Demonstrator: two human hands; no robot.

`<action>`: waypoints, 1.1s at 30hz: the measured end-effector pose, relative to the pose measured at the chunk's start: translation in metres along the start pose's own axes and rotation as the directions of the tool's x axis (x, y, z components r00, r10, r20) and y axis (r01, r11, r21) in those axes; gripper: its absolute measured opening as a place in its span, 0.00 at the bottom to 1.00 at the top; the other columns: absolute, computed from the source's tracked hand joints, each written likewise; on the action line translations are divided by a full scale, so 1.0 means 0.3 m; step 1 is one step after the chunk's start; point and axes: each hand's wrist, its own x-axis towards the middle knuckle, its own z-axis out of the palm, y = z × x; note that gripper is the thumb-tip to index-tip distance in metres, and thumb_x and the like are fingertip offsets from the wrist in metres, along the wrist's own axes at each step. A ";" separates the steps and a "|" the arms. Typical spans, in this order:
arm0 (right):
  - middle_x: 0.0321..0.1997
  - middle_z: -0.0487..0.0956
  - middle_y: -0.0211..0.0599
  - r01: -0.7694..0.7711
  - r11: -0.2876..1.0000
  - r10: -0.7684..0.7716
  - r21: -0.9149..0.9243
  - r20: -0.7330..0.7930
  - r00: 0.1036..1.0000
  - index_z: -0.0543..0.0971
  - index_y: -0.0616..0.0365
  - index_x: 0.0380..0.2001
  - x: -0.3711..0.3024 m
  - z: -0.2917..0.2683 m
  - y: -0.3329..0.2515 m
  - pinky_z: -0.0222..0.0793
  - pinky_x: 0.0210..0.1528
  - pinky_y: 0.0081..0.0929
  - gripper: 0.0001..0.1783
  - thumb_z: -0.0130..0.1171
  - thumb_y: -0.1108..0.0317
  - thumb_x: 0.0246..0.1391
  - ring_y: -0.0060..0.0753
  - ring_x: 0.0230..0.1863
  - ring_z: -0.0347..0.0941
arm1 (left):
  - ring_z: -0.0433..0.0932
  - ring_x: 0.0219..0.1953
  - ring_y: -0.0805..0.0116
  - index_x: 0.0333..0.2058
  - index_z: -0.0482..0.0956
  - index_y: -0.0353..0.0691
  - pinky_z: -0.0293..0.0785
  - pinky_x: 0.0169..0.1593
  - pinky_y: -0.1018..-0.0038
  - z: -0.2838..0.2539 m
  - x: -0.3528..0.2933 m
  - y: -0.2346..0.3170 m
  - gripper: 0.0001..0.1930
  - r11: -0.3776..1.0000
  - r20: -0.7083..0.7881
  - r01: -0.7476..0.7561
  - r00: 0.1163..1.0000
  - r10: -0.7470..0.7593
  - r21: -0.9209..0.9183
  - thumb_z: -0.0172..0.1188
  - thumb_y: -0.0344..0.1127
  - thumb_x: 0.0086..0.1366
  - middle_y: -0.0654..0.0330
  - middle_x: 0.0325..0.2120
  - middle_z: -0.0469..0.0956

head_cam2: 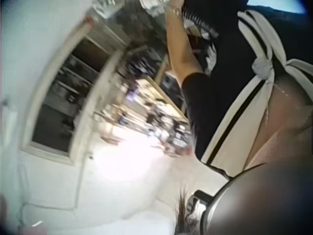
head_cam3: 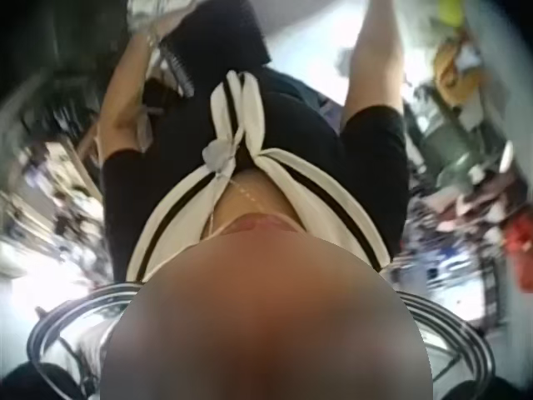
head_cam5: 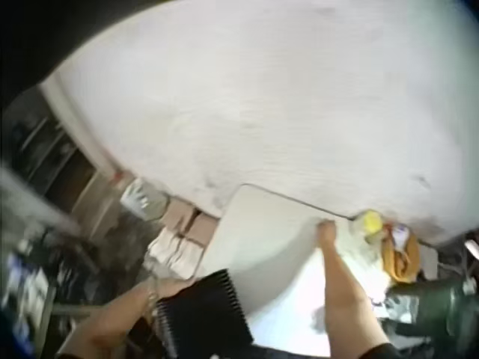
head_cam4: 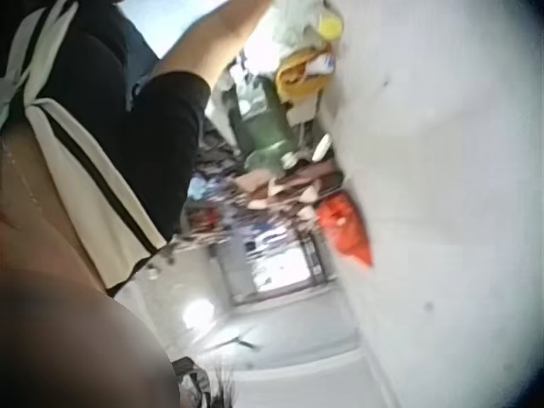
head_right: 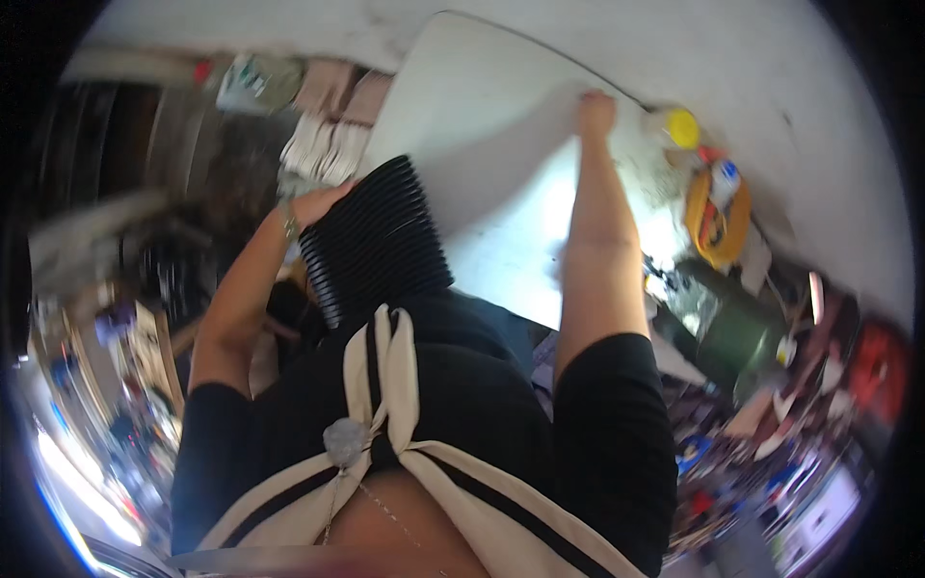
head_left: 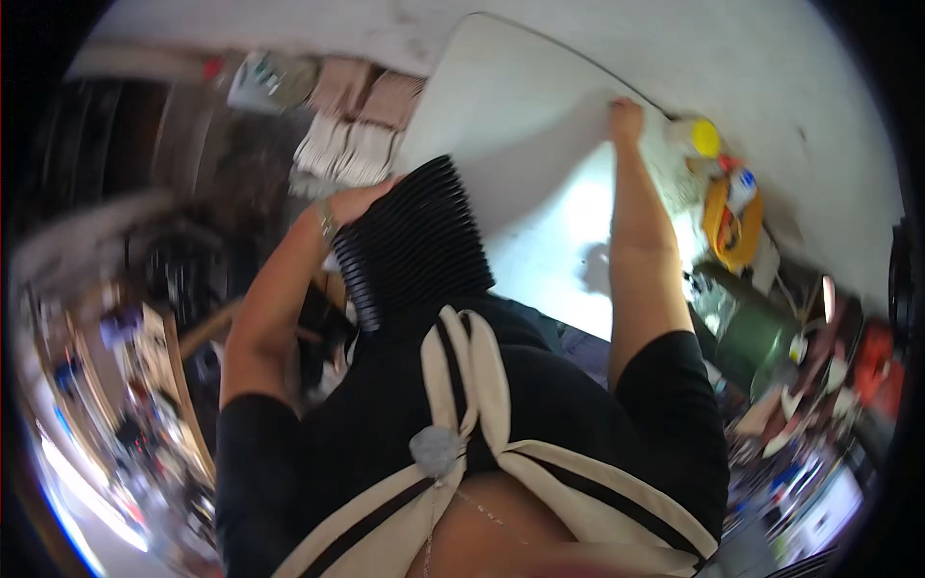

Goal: The recorder is assembling or processing shoe components at a factory station, specifically working with shoe soles and upper parts.

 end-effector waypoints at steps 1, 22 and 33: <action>0.38 0.76 0.45 0.009 0.998 -0.007 -0.060 0.030 1.000 0.80 0.48 0.33 -0.032 -0.018 -0.042 0.69 0.45 0.43 0.11 0.52 0.60 0.50 0.47 0.43 0.72 | 0.56 0.62 0.70 0.63 0.54 0.39 0.47 0.65 0.74 0.102 -0.089 0.021 0.28 0.992 -0.034 0.115 0.993 -0.117 -0.057 0.37 0.51 0.70 0.59 0.62 0.56; 0.29 0.77 0.31 0.376 0.261 -0.770 0.889 0.427 -0.474 0.79 0.61 0.29 -1.259 -0.365 -1.086 0.68 0.38 0.21 0.08 0.52 0.76 0.44 0.26 0.32 0.73 | 0.70 0.45 0.72 0.57 0.63 0.39 0.63 0.52 0.73 0.748 -0.457 -0.349 0.28 0.994 -0.648 0.069 0.762 0.004 0.087 0.48 0.51 0.65 0.59 0.42 0.75; 0.23 0.78 0.42 0.745 -0.182 -0.537 0.641 0.570 -0.622 0.76 0.60 0.30 -1.789 -0.575 -1.384 0.69 0.23 0.29 0.06 0.53 0.74 0.47 0.30 0.18 0.73 | 0.69 0.48 0.73 0.61 0.61 0.60 0.58 0.56 0.73 1.152 -0.886 -0.706 0.21 0.985 -0.898 -0.105 0.434 -0.076 -0.134 0.39 0.43 0.69 0.63 0.48 0.74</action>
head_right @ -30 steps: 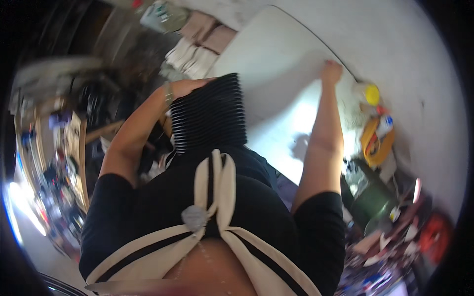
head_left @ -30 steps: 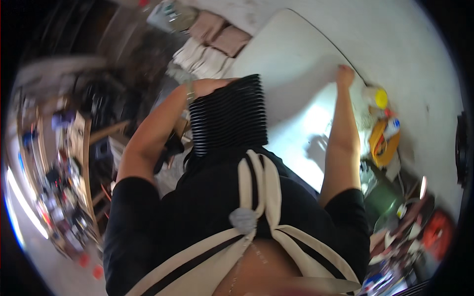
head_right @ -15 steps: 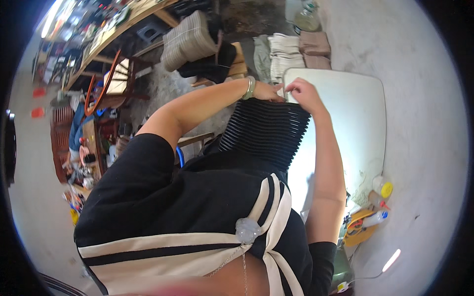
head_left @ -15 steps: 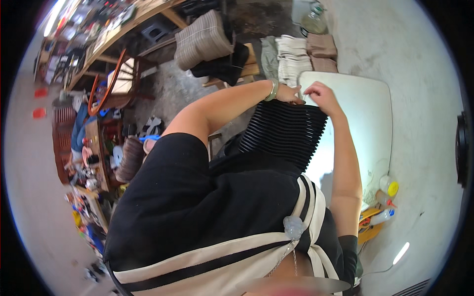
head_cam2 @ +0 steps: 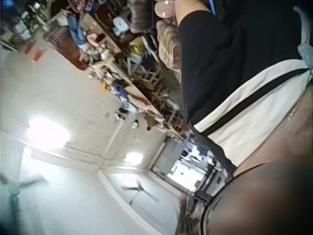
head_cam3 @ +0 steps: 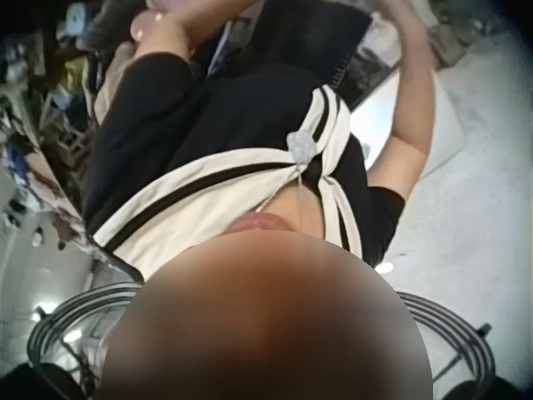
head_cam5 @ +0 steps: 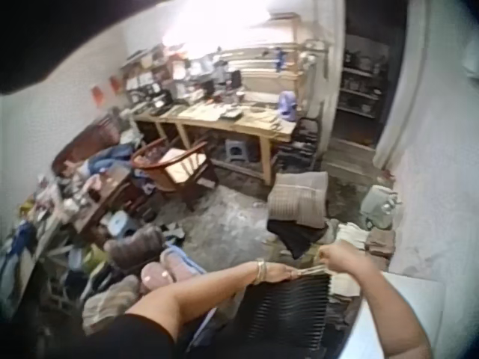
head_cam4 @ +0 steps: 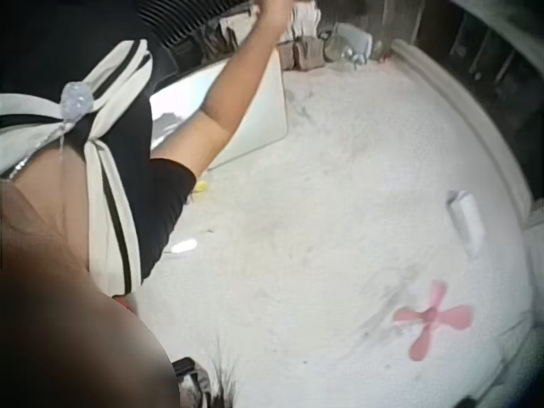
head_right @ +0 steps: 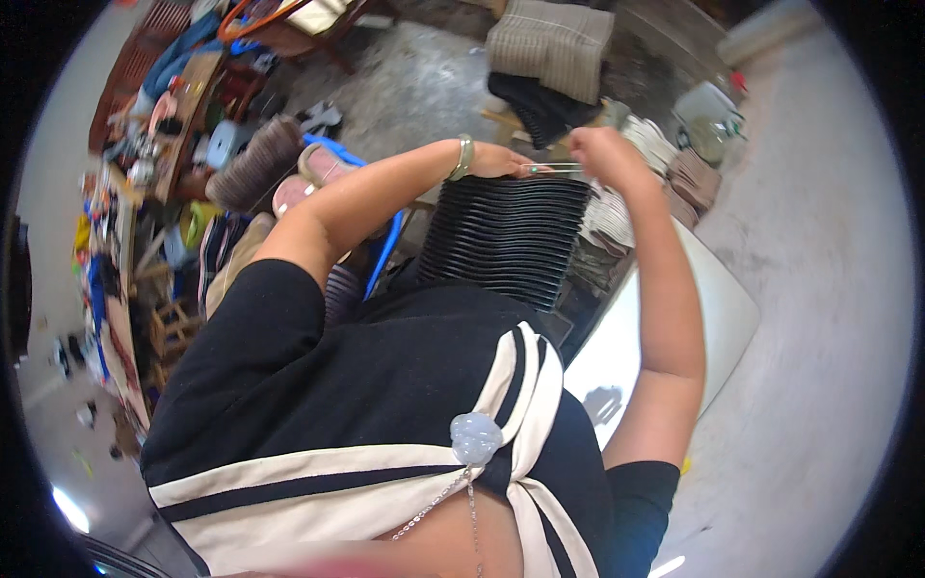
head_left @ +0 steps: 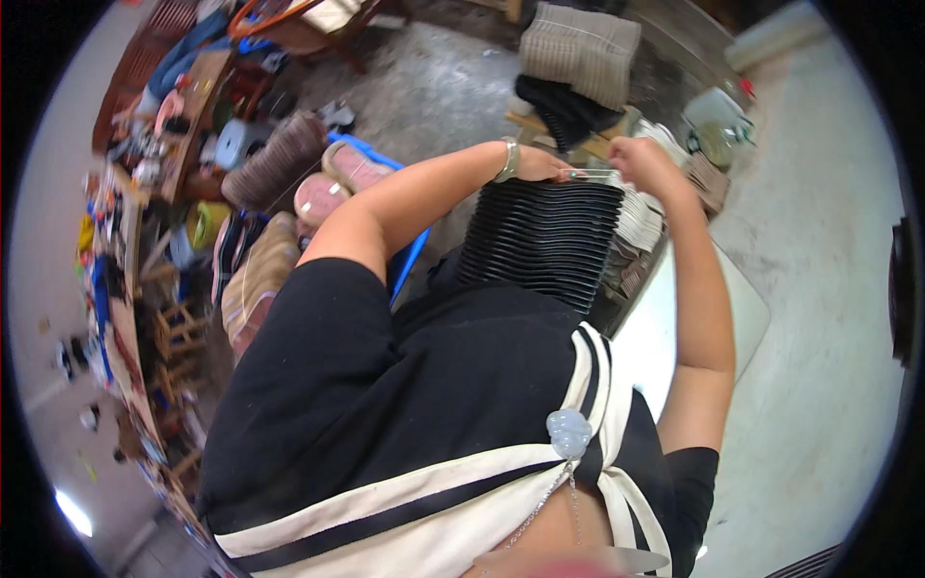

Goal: The recorder is assembling or processing shoe components at a factory station, specifically working with shoe soles and upper parts.

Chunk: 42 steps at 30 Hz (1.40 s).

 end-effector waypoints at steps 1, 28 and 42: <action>0.26 0.79 0.43 -0.011 0.993 0.022 -0.116 0.086 0.996 0.77 0.60 0.32 0.023 -0.046 -0.086 0.70 0.26 0.31 0.08 0.57 0.70 0.46 0.32 0.18 0.74 | 0.68 0.50 0.71 0.61 0.61 0.62 0.57 0.57 0.73 -0.019 -0.052 -0.015 0.21 0.999 -0.036 0.012 0.999 -0.010 0.038 0.39 0.43 0.69 0.62 0.50 0.73; 0.49 0.74 0.55 -0.074 0.660 0.067 0.748 0.040 0.997 0.69 0.73 0.48 -0.275 0.461 0.049 0.64 0.51 0.34 0.40 0.60 0.44 0.47 0.44 0.51 0.69 | 0.61 0.61 0.68 0.62 0.55 0.39 0.54 0.62 0.74 -0.291 -0.039 0.105 0.25 0.710 -0.192 -0.033 0.971 -0.144 -0.704 0.39 0.40 0.69 0.59 0.61 0.59; 0.56 0.71 0.42 0.968 0.127 0.957 0.216 -0.284 -0.062 0.66 0.60 0.55 -0.998 0.425 0.831 0.62 0.59 0.36 0.31 0.49 0.48 0.57 0.40 0.56 0.67 | 0.63 0.56 0.65 0.61 0.56 0.38 0.57 0.58 0.74 0.655 1.227 1.116 0.28 0.937 0.239 -0.263 0.918 0.317 -0.230 0.45 0.39 0.64 0.53 0.55 0.64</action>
